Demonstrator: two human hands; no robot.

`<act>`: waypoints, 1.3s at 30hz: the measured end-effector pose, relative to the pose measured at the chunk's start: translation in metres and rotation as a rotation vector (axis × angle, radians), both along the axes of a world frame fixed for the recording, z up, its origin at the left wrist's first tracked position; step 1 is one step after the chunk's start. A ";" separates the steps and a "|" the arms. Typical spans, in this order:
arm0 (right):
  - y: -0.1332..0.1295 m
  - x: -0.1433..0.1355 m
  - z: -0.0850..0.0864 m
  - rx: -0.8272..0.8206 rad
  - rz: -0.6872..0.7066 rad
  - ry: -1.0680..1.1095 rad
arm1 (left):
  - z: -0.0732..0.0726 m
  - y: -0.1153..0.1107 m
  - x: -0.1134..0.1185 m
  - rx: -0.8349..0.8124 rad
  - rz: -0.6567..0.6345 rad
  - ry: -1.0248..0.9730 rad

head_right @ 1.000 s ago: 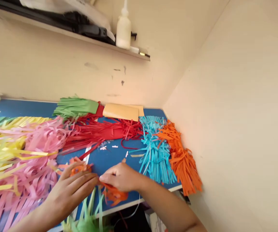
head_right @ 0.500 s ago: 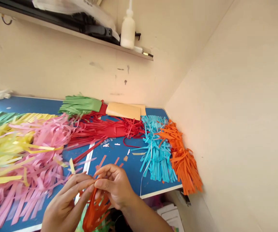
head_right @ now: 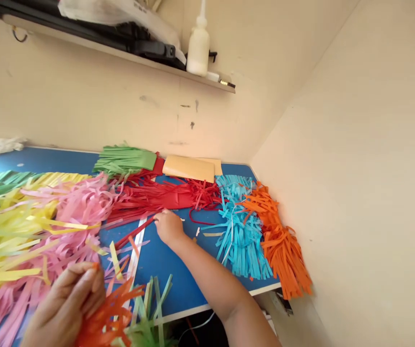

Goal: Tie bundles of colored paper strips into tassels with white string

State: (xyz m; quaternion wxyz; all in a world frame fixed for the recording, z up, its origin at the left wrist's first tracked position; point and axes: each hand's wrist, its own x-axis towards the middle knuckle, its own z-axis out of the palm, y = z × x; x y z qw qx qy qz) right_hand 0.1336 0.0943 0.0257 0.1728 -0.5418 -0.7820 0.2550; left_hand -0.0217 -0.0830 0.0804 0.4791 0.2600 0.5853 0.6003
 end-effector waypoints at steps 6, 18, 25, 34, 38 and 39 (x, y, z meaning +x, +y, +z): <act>0.004 -0.017 -0.003 -0.014 0.021 -0.173 | -0.012 0.016 0.014 -0.014 -0.207 0.189; -0.114 0.048 0.023 -0.241 -0.068 0.898 | -0.015 0.024 0.034 0.183 -0.310 0.662; -0.139 0.059 0.021 -0.355 -0.218 1.171 | -0.006 0.021 0.053 0.282 -0.411 0.744; -0.145 0.064 0.026 -0.235 -0.222 1.037 | -0.003 0.021 0.051 0.409 -0.458 0.907; -0.147 0.068 0.035 -0.034 -0.134 0.798 | -0.005 0.020 0.052 0.421 -0.488 0.902; -0.147 0.069 0.036 -0.046 -0.125 0.808 | -0.006 0.020 0.051 0.405 -0.505 0.879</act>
